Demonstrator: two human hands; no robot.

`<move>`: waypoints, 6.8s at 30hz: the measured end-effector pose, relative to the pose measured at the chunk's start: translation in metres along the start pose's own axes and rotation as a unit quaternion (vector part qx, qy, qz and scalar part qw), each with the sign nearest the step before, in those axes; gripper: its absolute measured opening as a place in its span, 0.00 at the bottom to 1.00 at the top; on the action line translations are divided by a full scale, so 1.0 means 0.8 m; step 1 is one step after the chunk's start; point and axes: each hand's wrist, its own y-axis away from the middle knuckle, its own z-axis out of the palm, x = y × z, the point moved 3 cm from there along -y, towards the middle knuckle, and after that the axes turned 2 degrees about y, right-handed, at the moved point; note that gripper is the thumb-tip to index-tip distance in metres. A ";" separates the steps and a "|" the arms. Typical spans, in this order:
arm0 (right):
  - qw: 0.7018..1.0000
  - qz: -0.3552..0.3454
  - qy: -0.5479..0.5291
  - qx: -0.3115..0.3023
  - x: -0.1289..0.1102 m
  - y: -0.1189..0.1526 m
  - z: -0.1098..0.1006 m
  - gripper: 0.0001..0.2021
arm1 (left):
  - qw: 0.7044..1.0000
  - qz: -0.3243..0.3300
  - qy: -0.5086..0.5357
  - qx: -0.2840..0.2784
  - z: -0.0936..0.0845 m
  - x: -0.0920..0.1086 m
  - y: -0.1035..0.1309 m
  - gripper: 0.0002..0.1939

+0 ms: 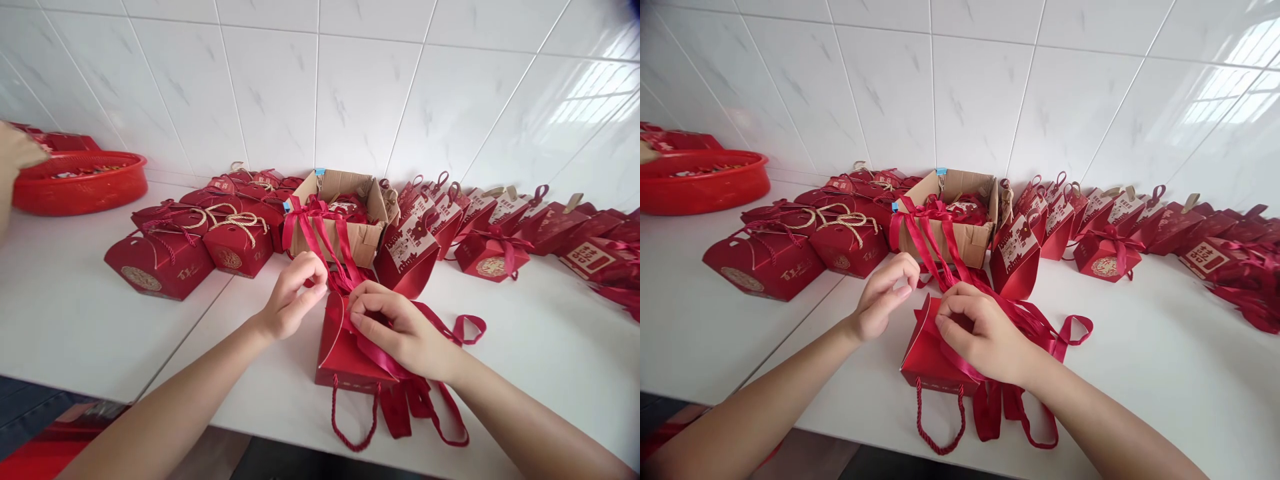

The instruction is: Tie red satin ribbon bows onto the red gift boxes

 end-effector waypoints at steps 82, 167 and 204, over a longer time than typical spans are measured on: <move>0.923 -0.148 0.162 0.317 -0.108 0.019 -0.099 0.11 | 0.993 -0.004 0.067 0.094 -0.053 0.142 -0.104 0.09; 0.819 -0.270 -0.049 0.504 -0.068 -0.001 -0.110 0.12 | 0.944 0.084 0.084 0.307 -0.045 0.148 -0.104 0.09; 0.901 -0.185 -0.198 0.338 -0.076 -0.012 -0.081 0.04 | 0.994 -0.047 0.074 0.059 -0.016 0.135 -0.106 0.06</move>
